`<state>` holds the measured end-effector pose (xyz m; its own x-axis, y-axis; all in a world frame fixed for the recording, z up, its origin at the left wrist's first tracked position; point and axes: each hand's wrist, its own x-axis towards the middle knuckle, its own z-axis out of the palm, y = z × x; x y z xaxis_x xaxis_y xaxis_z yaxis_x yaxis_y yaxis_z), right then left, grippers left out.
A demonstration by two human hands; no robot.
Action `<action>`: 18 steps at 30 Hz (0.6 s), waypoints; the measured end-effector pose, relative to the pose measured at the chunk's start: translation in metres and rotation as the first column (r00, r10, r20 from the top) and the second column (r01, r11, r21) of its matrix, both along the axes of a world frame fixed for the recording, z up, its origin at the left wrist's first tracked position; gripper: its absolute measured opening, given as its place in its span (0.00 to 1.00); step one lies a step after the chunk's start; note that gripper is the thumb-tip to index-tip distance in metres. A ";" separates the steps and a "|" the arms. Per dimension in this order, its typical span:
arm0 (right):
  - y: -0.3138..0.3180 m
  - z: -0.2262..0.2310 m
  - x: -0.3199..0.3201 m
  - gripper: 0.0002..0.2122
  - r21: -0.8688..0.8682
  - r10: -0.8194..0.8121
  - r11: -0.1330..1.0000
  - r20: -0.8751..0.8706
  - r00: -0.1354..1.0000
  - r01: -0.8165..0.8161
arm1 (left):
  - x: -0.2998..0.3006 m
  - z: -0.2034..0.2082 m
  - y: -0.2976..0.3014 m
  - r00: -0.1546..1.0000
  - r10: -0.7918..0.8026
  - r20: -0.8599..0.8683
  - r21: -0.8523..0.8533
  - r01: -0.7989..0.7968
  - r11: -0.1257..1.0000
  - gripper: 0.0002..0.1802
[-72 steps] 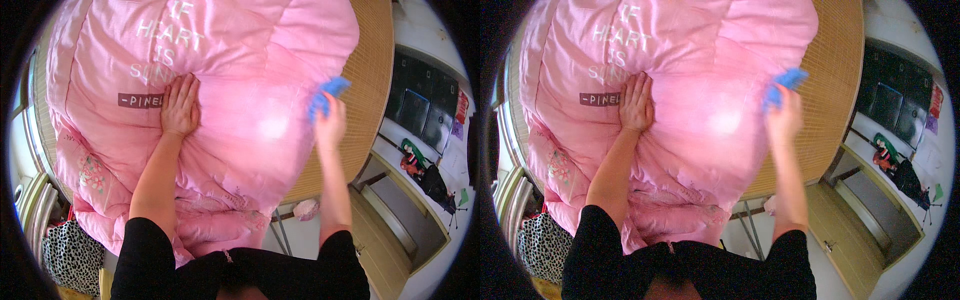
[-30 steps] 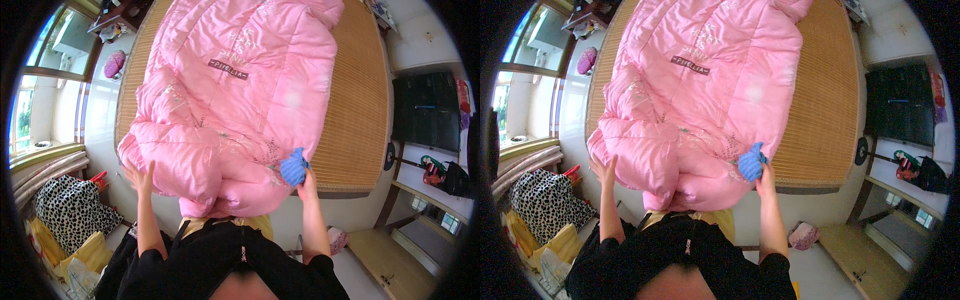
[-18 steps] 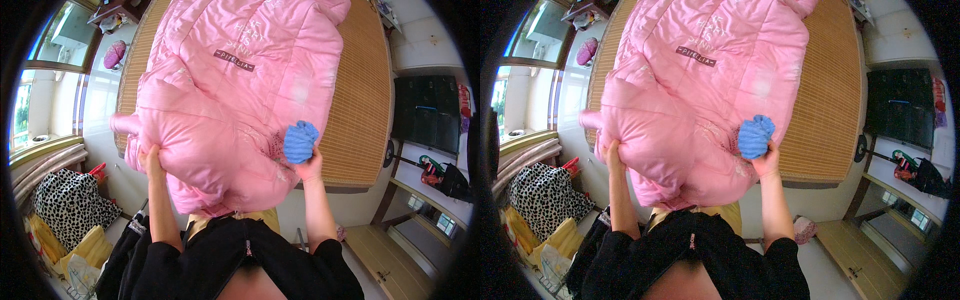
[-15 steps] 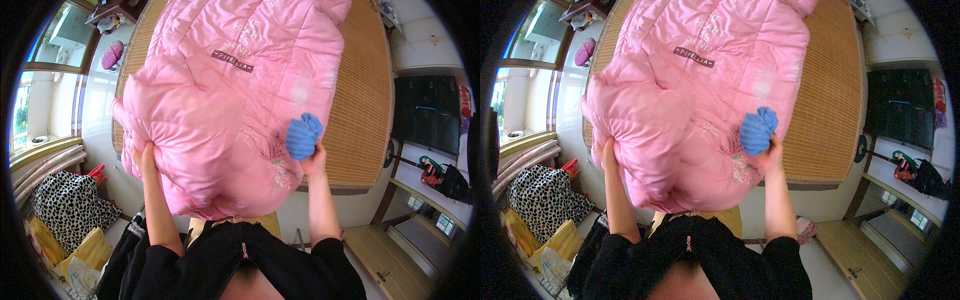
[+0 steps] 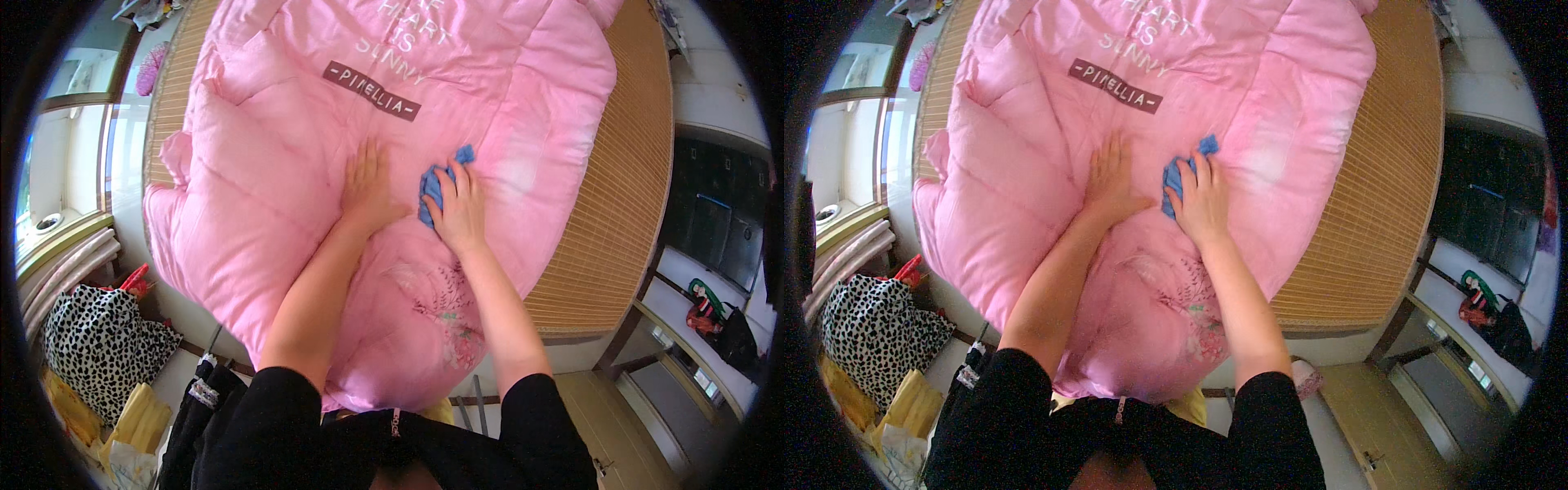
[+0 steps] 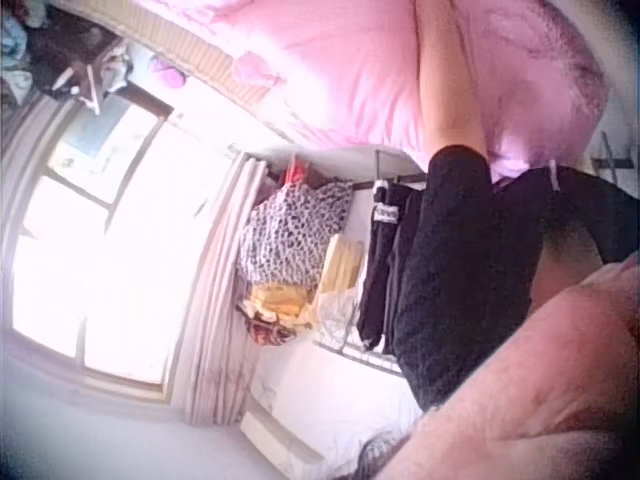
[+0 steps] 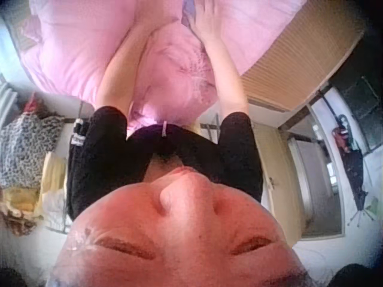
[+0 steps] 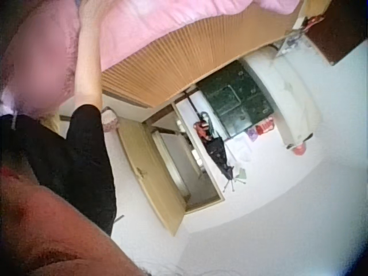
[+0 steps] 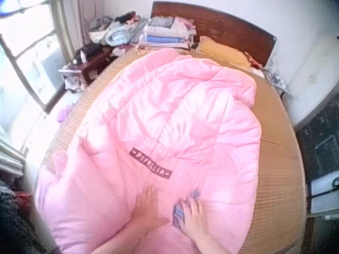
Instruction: The person wrings out a cloth in a basin of soapy water and wipes down a pink comforter on a bed by hand.
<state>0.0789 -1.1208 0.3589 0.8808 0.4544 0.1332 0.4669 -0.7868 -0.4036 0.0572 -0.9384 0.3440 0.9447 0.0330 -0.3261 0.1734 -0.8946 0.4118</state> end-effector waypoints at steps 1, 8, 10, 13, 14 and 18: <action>-0.007 -0.007 -0.009 0.19 0.041 -0.051 0.998 -0.033 0.998 0.053 | -0.012 -0.009 0.000 1.000 -0.019 -0.009 -0.031 0.019 0.999 0.72; 0.008 -0.012 -0.050 0.18 0.309 -0.311 0.895 -0.086 0.946 0.322 | -0.041 -0.011 -0.016 0.995 0.018 0.102 -0.044 -0.013 0.999 0.70; 0.029 -0.004 -0.022 0.18 0.283 -0.336 0.905 0.017 0.942 0.318 | -0.042 -0.015 -0.020 0.998 -0.004 0.061 -0.086 0.009 0.996 0.68; 0.029 -0.025 -0.044 0.18 0.053 -0.212 0.976 -0.025 0.977 0.213 | -0.036 -0.016 -0.018 0.997 -0.048 0.052 0.003 0.048 0.999 0.66; 0.027 -0.033 -0.057 0.19 0.009 -0.172 0.985 -0.041 0.984 0.173 | -0.035 -0.019 -0.015 0.997 -0.057 0.060 0.007 0.056 0.998 0.65; 0.026 -0.059 -0.029 0.18 -0.220 -0.059 0.973 0.068 0.996 0.073 | -0.040 -0.031 -0.014 0.997 -0.069 0.034 0.022 0.068 0.997 0.62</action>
